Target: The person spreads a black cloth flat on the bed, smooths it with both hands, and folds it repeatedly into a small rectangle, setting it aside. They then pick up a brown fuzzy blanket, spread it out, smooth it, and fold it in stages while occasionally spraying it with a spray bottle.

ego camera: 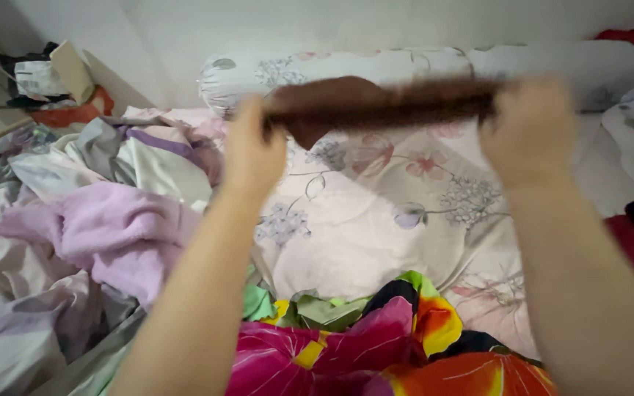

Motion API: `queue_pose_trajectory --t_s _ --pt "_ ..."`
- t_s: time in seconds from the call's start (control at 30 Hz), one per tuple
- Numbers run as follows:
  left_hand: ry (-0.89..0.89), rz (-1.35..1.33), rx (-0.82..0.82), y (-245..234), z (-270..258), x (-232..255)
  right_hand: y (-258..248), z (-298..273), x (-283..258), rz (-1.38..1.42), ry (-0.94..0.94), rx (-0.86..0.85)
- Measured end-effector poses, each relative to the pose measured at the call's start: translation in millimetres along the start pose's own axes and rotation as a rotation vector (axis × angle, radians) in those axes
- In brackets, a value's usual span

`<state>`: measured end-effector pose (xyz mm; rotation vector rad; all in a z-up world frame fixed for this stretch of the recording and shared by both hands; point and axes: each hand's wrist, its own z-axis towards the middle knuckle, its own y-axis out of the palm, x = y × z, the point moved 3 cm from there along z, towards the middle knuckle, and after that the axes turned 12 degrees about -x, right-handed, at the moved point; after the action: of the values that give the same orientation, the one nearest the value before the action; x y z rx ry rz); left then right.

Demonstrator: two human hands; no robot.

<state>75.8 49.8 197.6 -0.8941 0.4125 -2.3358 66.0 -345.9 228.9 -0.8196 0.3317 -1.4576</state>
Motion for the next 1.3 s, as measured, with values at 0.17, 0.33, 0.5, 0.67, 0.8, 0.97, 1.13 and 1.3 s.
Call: queue_pose_trajectory --t_s 0.17,0.33,0.5,0.67,0.8,0.97,1.13,1.3 --pt "-0.262 -0.094 -0.226 95.2 -129.9 -57.1 109.2 -98.1 -30.0 0.245 0.174 -0.480" --pt "-0.399 -0.020 -0.613 149.3 -239.9 -74.9 158.1 -169.7 -52.7 0.384 0.346 -1.081" --pt "-0.261 0.171 -0.476 159.4 -226.6 -59.8 141.4 -162.3 -72.2 0.309 0.164 -0.822" --pt "-0.256 0.070 -0.425 153.4 -210.2 -50.7 142.7 -150.9 -124.1 0.507 0.078 -0.764" --pt "-0.452 0.070 -0.639 153.0 -216.3 -71.6 162.4 -161.8 -122.1 0.476 0.255 -0.551" --pt "-0.530 0.087 -0.777 159.9 -222.2 -89.3 237.4 -207.2 -75.8 0.118 0.457 -0.952" --pt "-0.660 0.099 -0.522 163.8 -216.7 -82.4 312.1 -240.4 -23.0 0.784 0.671 -1.083" --pt "-0.705 0.272 -0.774 163.0 -215.6 -71.1 287.7 -225.1 -9.4 0.671 0.553 -1.109"
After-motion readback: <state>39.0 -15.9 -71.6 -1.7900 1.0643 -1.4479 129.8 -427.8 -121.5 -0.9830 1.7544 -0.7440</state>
